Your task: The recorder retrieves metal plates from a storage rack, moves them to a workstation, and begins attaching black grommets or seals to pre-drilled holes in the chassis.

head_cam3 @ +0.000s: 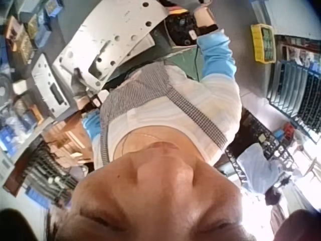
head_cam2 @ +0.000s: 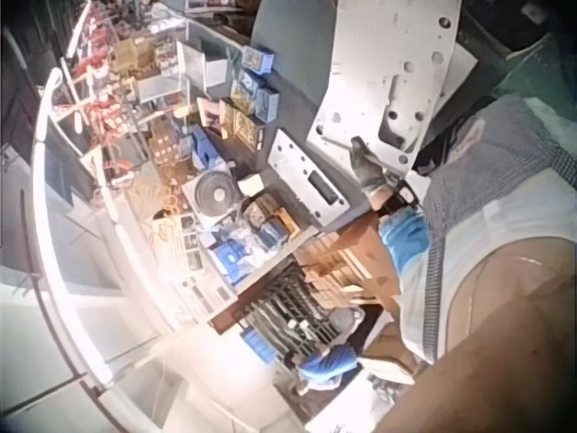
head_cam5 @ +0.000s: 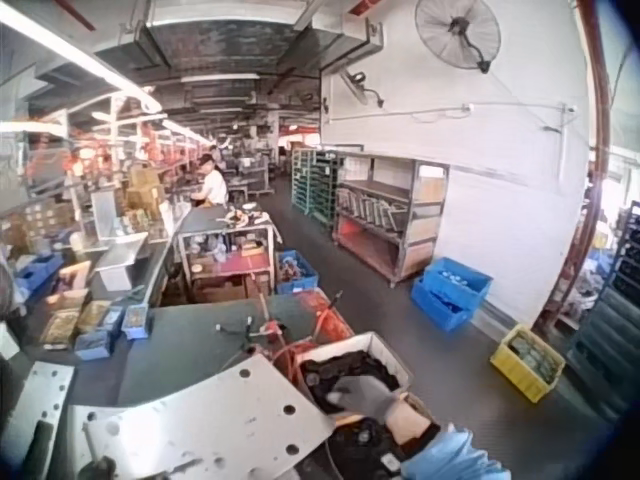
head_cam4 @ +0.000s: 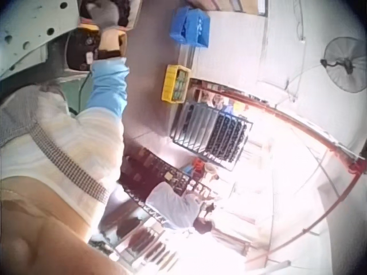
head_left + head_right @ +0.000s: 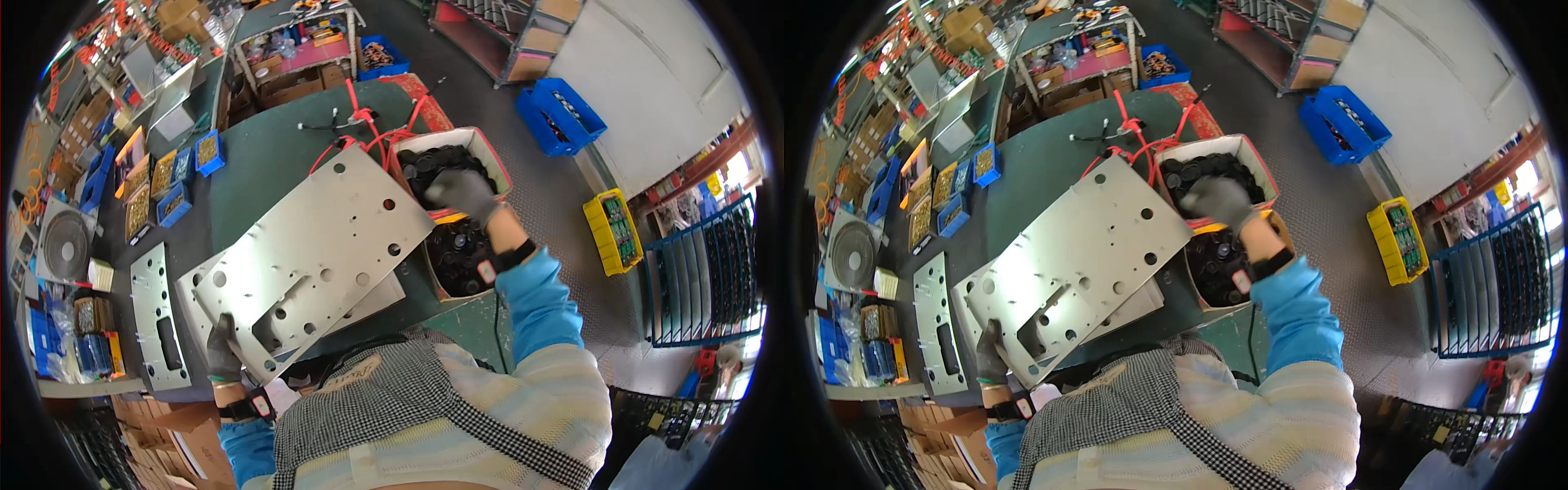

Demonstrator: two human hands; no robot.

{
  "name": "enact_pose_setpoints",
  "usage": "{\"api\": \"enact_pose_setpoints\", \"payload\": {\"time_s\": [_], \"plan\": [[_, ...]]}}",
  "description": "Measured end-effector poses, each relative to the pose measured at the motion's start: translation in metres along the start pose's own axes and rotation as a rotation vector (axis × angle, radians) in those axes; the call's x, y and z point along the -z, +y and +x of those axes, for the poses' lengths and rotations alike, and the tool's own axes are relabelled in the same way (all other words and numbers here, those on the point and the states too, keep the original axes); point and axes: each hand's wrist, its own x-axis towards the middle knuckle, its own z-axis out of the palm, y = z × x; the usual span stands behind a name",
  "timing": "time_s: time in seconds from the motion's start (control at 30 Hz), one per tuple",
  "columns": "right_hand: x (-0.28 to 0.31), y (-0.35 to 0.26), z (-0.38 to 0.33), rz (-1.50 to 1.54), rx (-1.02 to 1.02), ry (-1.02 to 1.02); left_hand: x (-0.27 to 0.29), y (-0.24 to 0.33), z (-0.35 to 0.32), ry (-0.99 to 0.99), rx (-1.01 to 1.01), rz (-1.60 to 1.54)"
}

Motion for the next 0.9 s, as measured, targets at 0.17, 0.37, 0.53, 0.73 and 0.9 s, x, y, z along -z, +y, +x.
{"api": "enact_pose_setpoints", "payload": {"time_s": [0.17,0.37,0.53,0.73,0.9], "plan": [[-0.022,0.182,0.034,-0.680,-0.009,0.123,0.003,0.000,0.003,-0.284,0.023,-0.231],[-0.002,0.137,0.051,-0.594,-0.166,-0.260,0.003,0.004,-0.072,-0.162,0.037,0.162],[0.004,0.179,0.070,-0.456,0.010,-0.302,-0.019,0.001,-0.080,0.004,0.126,-0.103],[0.053,0.158,0.139,-1.045,0.275,-0.142,-0.013,-0.015,-0.071,0.135,-0.423,0.932],[0.002,-0.110,0.114,-0.345,1.162,0.102,0.029,-0.098,-0.032,0.115,-0.403,0.167]]}}
